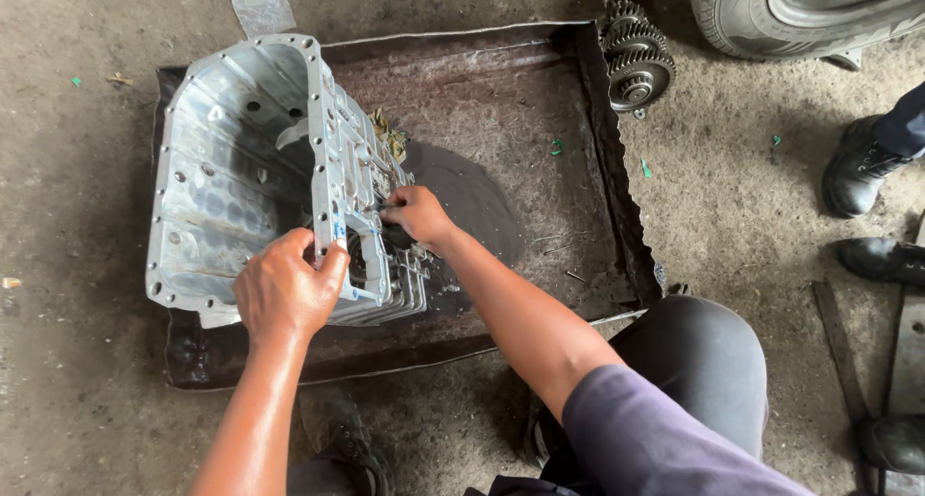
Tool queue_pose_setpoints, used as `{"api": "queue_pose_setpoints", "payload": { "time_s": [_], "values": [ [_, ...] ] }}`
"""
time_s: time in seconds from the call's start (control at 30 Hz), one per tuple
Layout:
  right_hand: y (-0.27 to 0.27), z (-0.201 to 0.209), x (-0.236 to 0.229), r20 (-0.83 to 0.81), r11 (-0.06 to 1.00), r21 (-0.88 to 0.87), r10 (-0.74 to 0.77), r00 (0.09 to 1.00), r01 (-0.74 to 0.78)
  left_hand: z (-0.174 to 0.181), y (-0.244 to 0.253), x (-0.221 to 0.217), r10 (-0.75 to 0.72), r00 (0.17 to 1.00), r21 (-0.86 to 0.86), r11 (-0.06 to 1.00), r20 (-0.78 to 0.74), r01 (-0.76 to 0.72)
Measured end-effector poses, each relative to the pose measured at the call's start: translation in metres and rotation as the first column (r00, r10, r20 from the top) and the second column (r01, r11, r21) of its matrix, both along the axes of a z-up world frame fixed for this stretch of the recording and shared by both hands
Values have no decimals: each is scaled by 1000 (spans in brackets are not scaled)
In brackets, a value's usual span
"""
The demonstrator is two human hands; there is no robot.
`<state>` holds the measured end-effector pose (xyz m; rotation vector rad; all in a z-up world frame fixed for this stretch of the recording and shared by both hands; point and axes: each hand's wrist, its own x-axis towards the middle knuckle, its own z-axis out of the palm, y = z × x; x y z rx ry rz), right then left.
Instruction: The person cleans a metal transmission case by hand using a cloth to wipe various parts of the internal and external surfaces while it sits in a tray of fluid.
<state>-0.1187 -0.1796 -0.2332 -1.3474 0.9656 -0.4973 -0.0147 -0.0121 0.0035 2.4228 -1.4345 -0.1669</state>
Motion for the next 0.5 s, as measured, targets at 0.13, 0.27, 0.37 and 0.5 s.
{"api": "queue_pose_setpoints", "payload": {
  "time_s": [0.13, 0.27, 0.37, 0.5],
  "values": [
    [3, -10, -2, 359, 978, 207, -65, 931, -11, -4, 4, 2, -1, 1000, 27, 1000, 4, 1],
    [28, -10, 1, 191, 970, -228, -42, 981, 85, 0, 3, 2, -5, 1000, 20, 1000, 25, 4],
    [39, 8, -12, -124, 884, -466, -38, 991, -24, 1, 2, 1, 14, 1000, 33, 999, -20, -13],
    [37, 18, -11, -149, 897, -439, -134, 980, 57, 1, 1, -3, 6, 1000, 47, 999, 7, -6]
  ]
}}
